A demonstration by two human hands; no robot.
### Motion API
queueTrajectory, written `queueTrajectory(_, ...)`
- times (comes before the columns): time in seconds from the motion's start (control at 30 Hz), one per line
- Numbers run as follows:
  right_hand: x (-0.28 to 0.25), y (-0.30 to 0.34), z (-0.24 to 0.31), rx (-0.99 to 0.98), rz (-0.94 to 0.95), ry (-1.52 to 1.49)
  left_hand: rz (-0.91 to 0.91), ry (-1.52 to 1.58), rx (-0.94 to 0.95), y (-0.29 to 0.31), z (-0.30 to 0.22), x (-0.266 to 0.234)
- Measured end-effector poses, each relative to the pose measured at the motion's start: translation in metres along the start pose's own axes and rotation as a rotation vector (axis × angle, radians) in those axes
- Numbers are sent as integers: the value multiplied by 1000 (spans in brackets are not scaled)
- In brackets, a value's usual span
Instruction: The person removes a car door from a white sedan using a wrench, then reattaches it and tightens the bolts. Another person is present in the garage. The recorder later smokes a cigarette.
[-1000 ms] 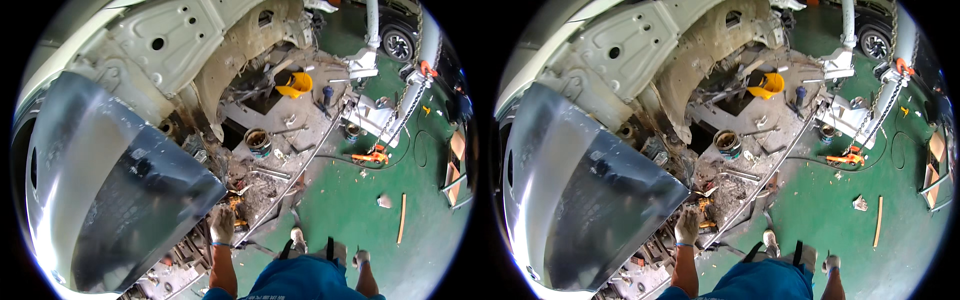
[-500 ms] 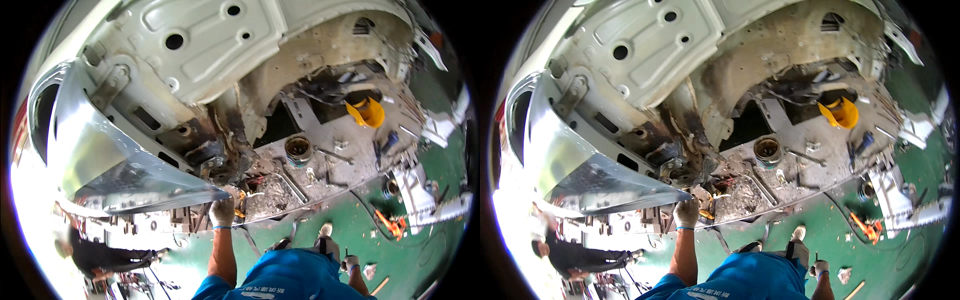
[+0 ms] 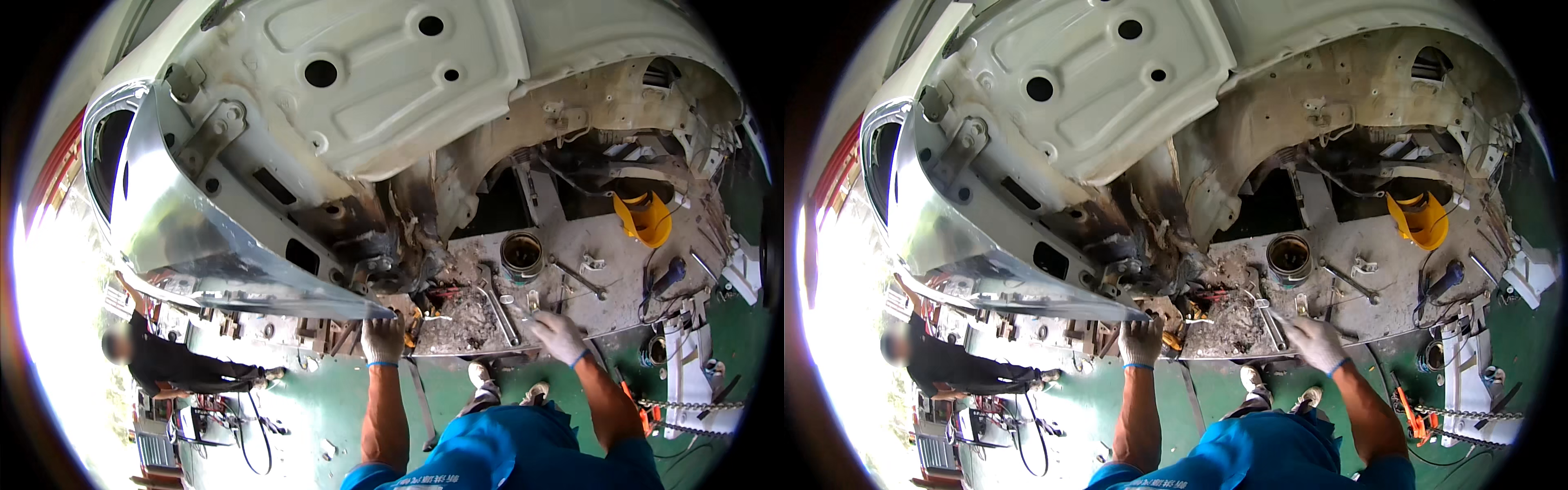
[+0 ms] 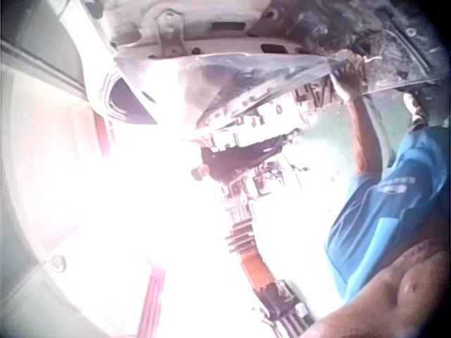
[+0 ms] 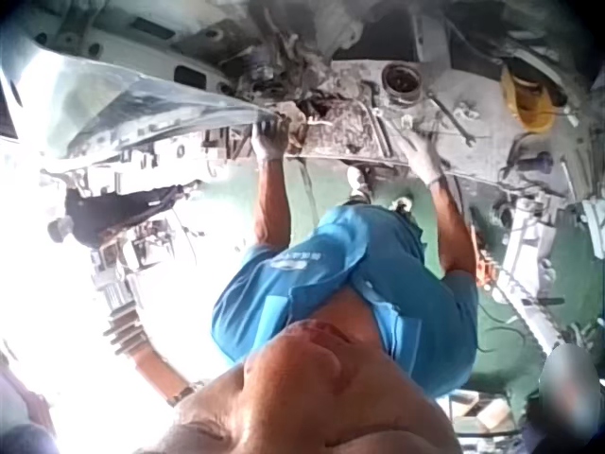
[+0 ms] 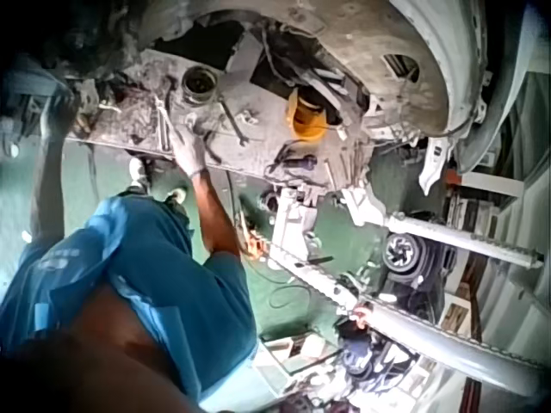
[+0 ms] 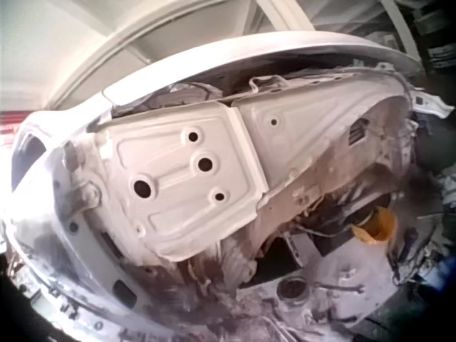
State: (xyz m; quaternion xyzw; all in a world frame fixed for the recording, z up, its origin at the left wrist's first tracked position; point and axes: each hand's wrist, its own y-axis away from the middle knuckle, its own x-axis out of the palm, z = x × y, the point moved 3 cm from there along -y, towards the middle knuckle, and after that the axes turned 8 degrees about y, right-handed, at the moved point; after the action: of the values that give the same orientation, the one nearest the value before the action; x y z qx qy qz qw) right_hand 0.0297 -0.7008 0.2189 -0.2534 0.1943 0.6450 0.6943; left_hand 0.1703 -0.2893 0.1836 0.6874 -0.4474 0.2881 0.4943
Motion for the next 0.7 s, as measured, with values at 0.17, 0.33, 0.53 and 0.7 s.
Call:
queueTrajectory(0.17,15,-69,115,-358,59,173,37,19,-31,-1,-3,-5)
queueTrajectory(0.33,17,-100,180,-511,-32,167,63,37,-89,-5,-7,-8)
queueTrajectory(0.53,38,-123,193,-514,-20,182,89,-68,-125,-10,-3,-2)
queueTrajectory(0.7,43,-136,203,-544,-58,282,93,-337,-491,-17,12,-71)
